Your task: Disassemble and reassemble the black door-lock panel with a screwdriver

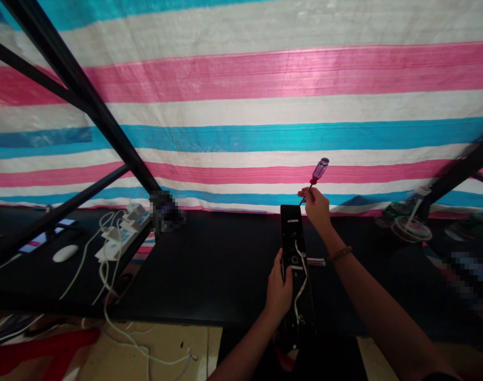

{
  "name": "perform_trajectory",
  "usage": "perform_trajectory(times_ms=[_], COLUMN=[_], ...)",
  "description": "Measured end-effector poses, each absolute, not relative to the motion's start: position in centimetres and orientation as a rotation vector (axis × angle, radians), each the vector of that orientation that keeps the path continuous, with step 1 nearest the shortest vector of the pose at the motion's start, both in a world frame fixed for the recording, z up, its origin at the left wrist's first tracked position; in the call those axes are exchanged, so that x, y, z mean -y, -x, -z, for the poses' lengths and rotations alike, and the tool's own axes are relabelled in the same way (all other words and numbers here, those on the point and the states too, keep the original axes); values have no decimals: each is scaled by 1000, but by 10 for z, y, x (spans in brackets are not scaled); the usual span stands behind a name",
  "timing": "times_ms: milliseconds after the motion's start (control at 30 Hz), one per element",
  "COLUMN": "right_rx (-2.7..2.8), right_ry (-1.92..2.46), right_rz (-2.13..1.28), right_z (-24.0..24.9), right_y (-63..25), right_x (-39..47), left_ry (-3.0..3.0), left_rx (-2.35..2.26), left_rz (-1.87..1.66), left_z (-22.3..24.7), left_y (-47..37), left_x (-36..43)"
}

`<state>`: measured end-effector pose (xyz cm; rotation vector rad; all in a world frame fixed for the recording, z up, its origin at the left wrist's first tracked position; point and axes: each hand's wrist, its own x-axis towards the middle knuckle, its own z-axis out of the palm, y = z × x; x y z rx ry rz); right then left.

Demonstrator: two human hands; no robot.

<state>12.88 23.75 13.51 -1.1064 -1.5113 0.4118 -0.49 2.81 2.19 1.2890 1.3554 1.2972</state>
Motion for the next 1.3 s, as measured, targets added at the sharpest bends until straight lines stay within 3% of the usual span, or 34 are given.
perform_trajectory(times_ms=[633,933,1067,1300], right_rx=[1345,992,912,786], right_ry=[969,679,634,595], right_rz=[-493,-1048,-1219,-1251], right_z=[-153,-180,-185,-191], right_y=[-127,-117,-111,-102], right_x=[-212,-145,-111,-82], left_ry=[-1283,-1306,-1258,-1073], left_rx=[-1389,-1420,-1508,-1253], left_rz=[-1272,-1275,-1450,-1672], left_z=[-24,-30,-61,-153], left_y=[5,8,19,41], left_x=[-28,-29,-32,-33])
